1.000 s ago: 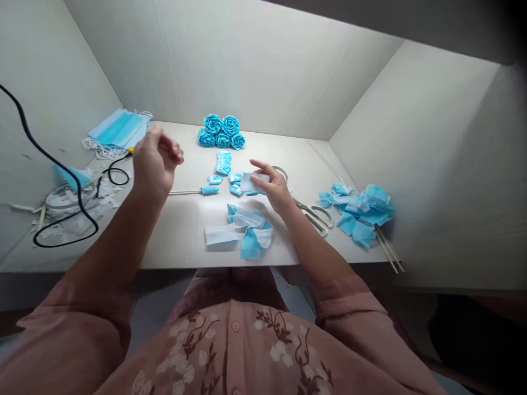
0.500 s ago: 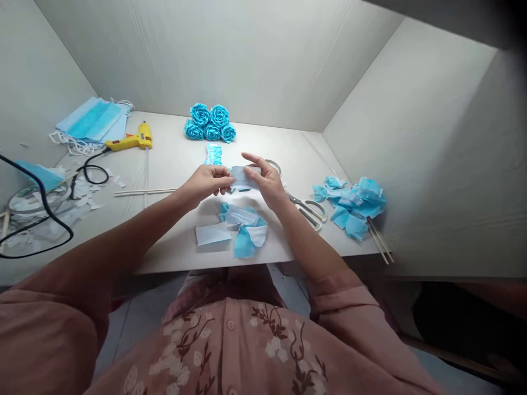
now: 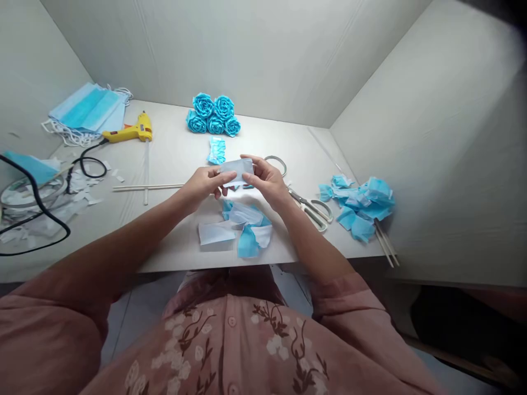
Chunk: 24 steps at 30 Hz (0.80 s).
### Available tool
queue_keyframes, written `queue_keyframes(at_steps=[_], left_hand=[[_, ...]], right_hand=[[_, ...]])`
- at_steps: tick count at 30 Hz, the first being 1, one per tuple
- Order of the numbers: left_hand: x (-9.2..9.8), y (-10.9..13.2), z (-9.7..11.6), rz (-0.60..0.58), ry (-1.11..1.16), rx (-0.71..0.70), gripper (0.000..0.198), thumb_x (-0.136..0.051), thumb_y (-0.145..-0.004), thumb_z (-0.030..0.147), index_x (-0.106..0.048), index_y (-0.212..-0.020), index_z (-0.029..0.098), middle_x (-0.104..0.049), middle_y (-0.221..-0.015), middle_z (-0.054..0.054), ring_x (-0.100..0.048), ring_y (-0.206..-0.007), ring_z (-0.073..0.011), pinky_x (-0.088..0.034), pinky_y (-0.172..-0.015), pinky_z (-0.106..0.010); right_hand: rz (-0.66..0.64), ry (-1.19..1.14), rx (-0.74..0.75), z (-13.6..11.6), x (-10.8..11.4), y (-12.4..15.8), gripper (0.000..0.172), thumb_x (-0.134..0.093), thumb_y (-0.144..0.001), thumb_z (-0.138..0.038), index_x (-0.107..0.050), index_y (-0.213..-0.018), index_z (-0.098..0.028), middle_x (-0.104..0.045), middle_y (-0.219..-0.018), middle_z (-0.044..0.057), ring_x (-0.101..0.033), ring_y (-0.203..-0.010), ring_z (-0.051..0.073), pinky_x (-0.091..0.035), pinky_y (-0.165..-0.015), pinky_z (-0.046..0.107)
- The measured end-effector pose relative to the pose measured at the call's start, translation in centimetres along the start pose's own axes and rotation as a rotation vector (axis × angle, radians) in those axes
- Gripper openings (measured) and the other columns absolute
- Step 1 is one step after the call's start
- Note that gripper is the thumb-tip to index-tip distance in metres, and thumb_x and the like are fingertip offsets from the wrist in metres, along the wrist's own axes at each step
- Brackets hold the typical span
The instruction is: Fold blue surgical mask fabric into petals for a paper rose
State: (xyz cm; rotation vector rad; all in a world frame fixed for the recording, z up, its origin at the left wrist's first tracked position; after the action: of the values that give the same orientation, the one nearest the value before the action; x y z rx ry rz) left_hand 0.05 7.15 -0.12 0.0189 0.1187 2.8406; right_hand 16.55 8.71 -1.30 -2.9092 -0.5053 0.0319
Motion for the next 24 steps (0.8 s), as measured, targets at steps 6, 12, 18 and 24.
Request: queue_keyframes(at_steps=[6, 12, 18, 24], left_hand=[[1.3, 0.2, -0.5, 0.103, -0.005, -0.027, 0.037, -0.084, -0.068, 0.043, -0.064, -0.057, 0.014, -0.058, -0.053, -0.002, -0.048, -0.049, -0.0081, -0.035, -0.049, -0.022], [1.9, -0.1, -0.4, 0.117, 0.124, -0.030, 0.030, -0.084, -0.068, 0.035, -0.063, -0.062, 0.014, -0.058, -0.054, -0.001, -0.048, -0.048, -0.0082, -0.033, -0.046, -0.023], [1.4, 0.0, -0.7, 0.075, 0.105, 0.001, 0.030, -0.084, -0.068, 0.035, -0.064, -0.059, 0.014, -0.057, -0.052, -0.002, -0.048, -0.047, -0.0081, -0.034, -0.047, -0.022], [1.1, 0.0, -0.6, 0.036, 0.039, -0.037, 0.038, -0.085, -0.072, 0.045, -0.067, -0.062, 0.013, -0.062, -0.058, -0.004, -0.051, -0.050, -0.0086, -0.037, -0.048, -0.021]], right_hand=[[0.000, 0.020, -0.047, -0.3, 0.8, 0.1, 0.071, -0.077, -0.089, -0.055, -0.059, -0.149, -0.023, -0.076, -0.097, 0.001, -0.074, -0.085, 0.017, -0.065, -0.087, 0.034], [-0.053, 0.059, 0.070, -1.9, 1.1, 0.1, 0.061, -0.085, -0.082, -0.051, -0.068, -0.136, -0.028, -0.078, -0.127, 0.007, -0.073, -0.118, 0.025, -0.062, -0.102, 0.042], [-0.026, 0.116, 0.067, -1.2, 0.6, -0.1, 0.047, -0.090, -0.074, -0.059, -0.080, -0.102, -0.022, -0.078, -0.104, 0.004, -0.070, -0.090, 0.017, -0.062, -0.084, 0.032], [0.027, 0.052, 0.064, -1.2, 0.7, -0.1, 0.044, -0.092, -0.073, -0.059, -0.079, -0.089, -0.020, -0.075, -0.084, 0.000, -0.067, -0.078, 0.013, -0.058, -0.074, 0.027]])
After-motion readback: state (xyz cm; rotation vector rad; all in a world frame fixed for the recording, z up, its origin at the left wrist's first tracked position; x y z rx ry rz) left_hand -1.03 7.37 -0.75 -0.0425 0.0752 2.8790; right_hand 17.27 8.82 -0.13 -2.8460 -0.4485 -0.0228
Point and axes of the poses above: each hand's wrist, its own y-axis away from the middle knuckle, its own x-axis out of the back of the hand, z = x × y, the point moved 7 cm from there along -y, towards the middle knuckle
